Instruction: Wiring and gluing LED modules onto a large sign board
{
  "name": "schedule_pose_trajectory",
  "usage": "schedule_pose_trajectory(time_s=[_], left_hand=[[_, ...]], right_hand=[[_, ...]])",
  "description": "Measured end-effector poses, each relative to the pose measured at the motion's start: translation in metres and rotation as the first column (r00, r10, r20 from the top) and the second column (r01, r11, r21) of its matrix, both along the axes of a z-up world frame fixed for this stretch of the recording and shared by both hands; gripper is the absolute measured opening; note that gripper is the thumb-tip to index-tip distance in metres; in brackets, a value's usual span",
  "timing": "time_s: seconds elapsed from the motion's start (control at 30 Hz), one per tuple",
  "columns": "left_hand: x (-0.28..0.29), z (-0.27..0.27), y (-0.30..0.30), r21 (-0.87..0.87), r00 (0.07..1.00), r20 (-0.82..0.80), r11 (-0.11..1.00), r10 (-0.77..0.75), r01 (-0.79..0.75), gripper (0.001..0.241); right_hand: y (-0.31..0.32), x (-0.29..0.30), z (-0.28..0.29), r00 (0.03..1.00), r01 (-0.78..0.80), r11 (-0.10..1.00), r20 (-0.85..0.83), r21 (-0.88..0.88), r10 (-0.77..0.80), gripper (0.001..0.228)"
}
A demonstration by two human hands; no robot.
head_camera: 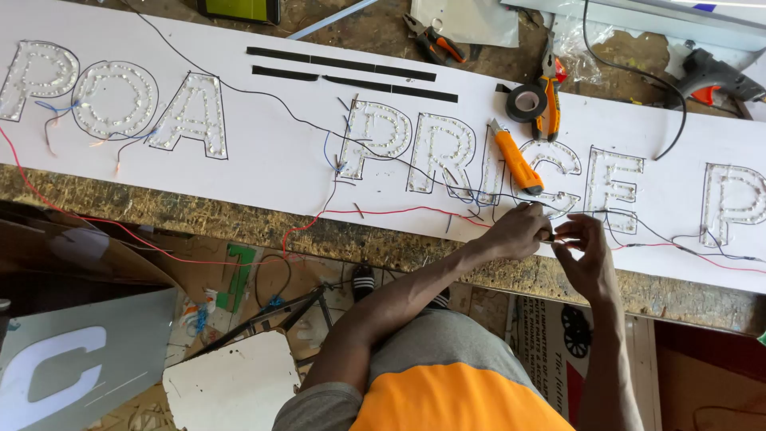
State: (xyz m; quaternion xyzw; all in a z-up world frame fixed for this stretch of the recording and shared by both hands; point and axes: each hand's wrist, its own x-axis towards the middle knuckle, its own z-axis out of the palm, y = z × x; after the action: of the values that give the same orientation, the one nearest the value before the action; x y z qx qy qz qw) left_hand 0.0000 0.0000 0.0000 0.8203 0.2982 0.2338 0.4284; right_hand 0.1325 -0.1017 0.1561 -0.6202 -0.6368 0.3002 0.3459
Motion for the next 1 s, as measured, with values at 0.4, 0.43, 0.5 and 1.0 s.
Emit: schedule_pose_trajectory(time_s=[0.4,0.43,0.5,1.0], left_hand=[[0.000,0.012,0.014,-0.325,0.987,0.144,0.939,-0.068,0.112,0.045],[-0.007,0.020,0.012,-0.326,0.987,0.146,0.939,-0.067,0.112,0.045],[-0.021,0.036,0.010,-0.313,0.971,0.227,0.939,-0.072,0.143,0.040],[-0.025,0.003,-0.009,0.429,0.984,0.169,0.903,-0.063,-0.016,0.020]], right_hand=[[0.007,0.016,-0.086,0.873,-0.151,0.816,0.463,0.558,-0.156,0.033],[0.004,0.015,-0.086,0.872,-0.152,0.816,0.464,0.558,-0.155,0.033],[-0.002,0.013,-0.086,0.891,-0.114,0.799,0.417,0.590,-0.181,0.017],[0.017,-0.005,-0.062,0.909,0.380,0.925,0.192,-0.024,-0.369,0.005]])
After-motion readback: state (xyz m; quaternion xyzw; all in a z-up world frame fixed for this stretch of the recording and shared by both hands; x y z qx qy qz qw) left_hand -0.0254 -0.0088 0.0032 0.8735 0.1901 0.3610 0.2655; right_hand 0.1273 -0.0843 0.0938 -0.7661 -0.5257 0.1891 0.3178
